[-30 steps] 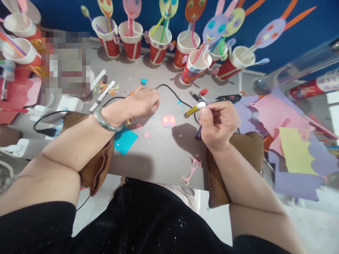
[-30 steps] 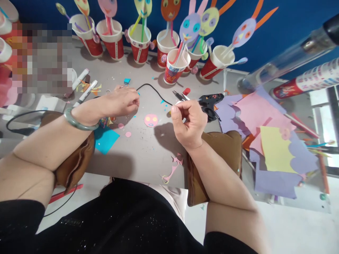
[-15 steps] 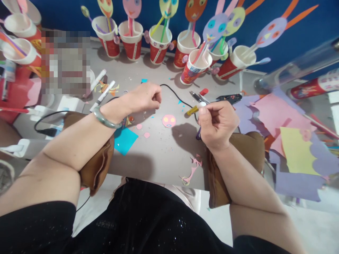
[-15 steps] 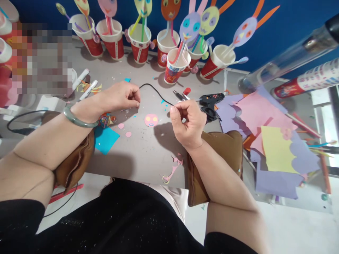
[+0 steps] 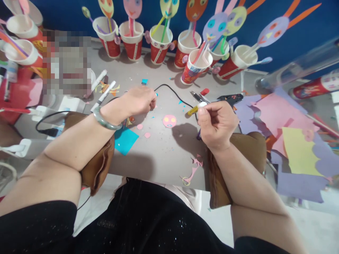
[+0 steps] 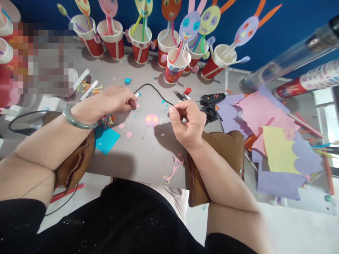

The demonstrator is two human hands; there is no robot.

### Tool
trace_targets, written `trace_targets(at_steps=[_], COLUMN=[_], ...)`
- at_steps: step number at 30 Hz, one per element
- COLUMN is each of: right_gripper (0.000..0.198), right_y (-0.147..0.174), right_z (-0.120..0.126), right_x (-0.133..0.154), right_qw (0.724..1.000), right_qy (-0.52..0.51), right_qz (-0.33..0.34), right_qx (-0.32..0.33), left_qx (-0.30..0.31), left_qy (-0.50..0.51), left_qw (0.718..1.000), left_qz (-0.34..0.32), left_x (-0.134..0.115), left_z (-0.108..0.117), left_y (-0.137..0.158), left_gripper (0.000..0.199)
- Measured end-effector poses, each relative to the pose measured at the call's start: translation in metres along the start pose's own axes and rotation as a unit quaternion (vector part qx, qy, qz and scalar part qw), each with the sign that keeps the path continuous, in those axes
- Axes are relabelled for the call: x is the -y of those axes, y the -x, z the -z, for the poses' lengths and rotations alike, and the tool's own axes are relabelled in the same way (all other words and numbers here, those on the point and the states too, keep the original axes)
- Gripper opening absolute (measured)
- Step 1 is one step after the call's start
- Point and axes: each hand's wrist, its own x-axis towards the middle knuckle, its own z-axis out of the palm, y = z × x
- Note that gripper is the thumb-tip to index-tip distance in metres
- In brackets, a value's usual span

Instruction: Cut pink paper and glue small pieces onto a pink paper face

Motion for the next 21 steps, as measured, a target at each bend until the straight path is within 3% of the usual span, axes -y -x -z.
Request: trace_targets(at_steps=[8,21], right_gripper=[0.025,0.027], right_y=[0.0,-0.001], right_z=[0.0,0.0], right_x=[0.003,0.007], right_qw=[1.0,1.0], right_qy=[-0.016,0.009], right_qz=[0.002,0.001], right_qx=[0.0,0.016], left_qx=[-0.001,-0.114], left_qy=[-0.029,-0.044], left_qw=[0.999,0.992], left_qz=[0.038,-0.042], left_x=[-0.009,-0.009], left_z=[0.004,-0.032], left_y=[0.004,-0.022], left_gripper=[0.032,0.027])
